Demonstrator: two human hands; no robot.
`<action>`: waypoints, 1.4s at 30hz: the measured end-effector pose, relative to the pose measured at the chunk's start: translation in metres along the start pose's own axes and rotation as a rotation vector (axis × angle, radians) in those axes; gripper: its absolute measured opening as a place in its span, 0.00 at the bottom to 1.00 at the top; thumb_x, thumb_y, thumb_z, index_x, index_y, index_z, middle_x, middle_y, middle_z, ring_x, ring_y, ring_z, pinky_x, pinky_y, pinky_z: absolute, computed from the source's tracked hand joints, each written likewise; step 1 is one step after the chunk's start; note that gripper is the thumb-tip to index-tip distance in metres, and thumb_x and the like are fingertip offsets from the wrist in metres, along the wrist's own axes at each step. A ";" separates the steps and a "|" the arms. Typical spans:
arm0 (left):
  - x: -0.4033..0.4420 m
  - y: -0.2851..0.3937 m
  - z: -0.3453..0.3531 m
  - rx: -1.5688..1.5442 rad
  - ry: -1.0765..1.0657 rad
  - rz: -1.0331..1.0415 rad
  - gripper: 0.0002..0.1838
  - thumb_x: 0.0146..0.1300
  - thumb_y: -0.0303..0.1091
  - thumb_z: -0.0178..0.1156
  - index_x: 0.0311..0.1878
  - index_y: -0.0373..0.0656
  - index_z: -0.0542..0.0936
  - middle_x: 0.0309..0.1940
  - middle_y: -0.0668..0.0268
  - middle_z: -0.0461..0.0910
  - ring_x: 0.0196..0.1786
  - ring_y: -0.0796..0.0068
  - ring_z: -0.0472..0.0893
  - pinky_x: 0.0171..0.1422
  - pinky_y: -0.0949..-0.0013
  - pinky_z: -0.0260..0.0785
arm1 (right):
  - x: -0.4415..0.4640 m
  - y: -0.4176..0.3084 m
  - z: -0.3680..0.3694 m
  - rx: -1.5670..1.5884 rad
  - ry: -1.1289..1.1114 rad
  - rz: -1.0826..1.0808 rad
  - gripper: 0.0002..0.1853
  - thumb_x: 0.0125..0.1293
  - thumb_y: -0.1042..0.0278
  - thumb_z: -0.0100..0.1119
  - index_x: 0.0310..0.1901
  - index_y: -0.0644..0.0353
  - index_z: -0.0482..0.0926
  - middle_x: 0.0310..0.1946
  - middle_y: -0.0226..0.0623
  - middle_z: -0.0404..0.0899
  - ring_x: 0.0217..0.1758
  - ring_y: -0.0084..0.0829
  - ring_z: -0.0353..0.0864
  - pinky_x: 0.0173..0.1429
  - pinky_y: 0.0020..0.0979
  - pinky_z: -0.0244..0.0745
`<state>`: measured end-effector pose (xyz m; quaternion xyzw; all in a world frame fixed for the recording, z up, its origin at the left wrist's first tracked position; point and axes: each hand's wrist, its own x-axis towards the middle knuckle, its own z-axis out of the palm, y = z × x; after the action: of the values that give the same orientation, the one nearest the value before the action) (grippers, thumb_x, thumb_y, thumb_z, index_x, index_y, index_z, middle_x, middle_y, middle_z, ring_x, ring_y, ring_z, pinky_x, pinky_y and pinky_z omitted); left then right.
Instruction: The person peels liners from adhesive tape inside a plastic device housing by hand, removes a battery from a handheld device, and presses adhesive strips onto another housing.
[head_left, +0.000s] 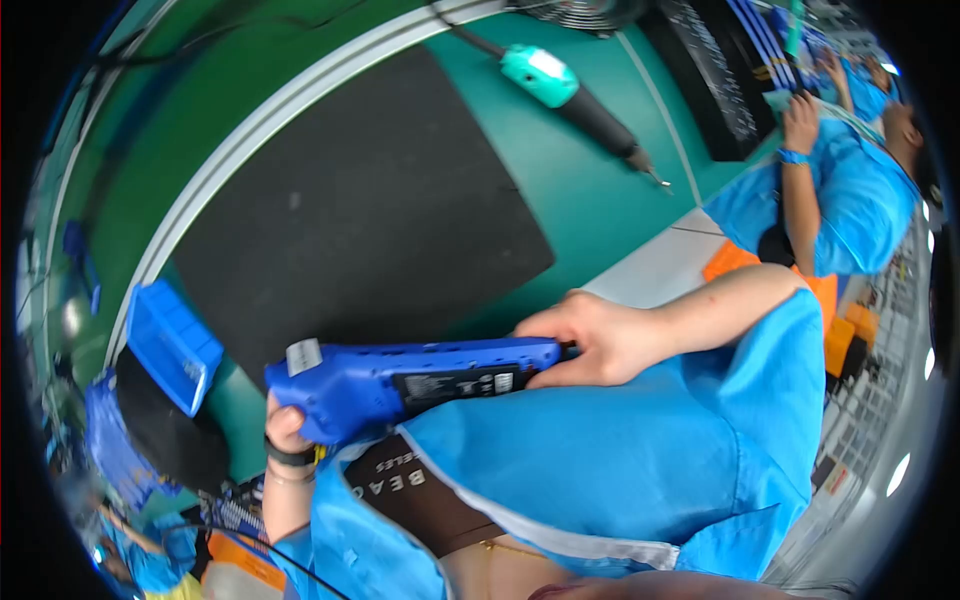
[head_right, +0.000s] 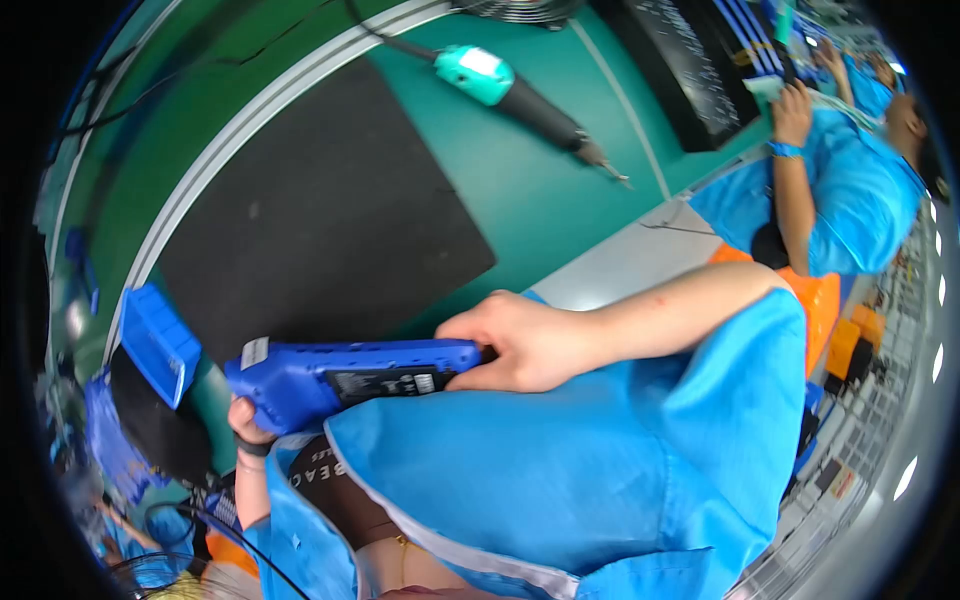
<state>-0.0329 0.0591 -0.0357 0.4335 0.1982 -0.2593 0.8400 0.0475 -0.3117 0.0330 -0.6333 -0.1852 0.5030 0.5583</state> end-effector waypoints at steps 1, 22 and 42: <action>0.001 -0.001 0.000 -0.009 -0.030 0.000 0.41 0.41 0.43 0.68 0.58 0.28 0.67 0.51 0.51 0.76 0.52 0.58 0.78 0.60 0.59 0.70 | 0.001 0.002 -0.001 0.008 -0.003 0.026 0.09 0.60 0.71 0.63 0.38 0.67 0.77 0.26 0.40 0.81 0.29 0.21 0.77 0.33 0.27 0.73; 0.001 -0.006 -0.007 -0.113 -0.090 0.212 0.30 0.64 0.53 0.53 0.58 0.36 0.70 0.54 0.56 0.76 0.56 0.62 0.76 0.63 0.59 0.67 | 0.017 -0.001 0.009 0.452 0.146 -0.083 0.18 0.62 0.78 0.60 0.52 0.70 0.70 0.43 0.39 0.80 0.45 0.23 0.79 0.49 0.26 0.76; 0.041 -0.031 0.056 0.075 0.270 0.743 0.33 0.56 0.40 0.66 0.60 0.34 0.65 0.52 0.55 0.73 0.53 0.61 0.76 0.60 0.57 0.69 | 0.090 0.022 -0.027 -0.688 1.327 -0.667 0.12 0.53 0.75 0.64 0.41 0.65 0.79 0.33 0.42 0.82 0.31 0.39 0.83 0.36 0.31 0.79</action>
<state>-0.0141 -0.0135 -0.0474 0.5364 0.1270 0.1148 0.8264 0.1013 -0.2607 -0.0290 -0.8467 -0.1387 -0.2539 0.4465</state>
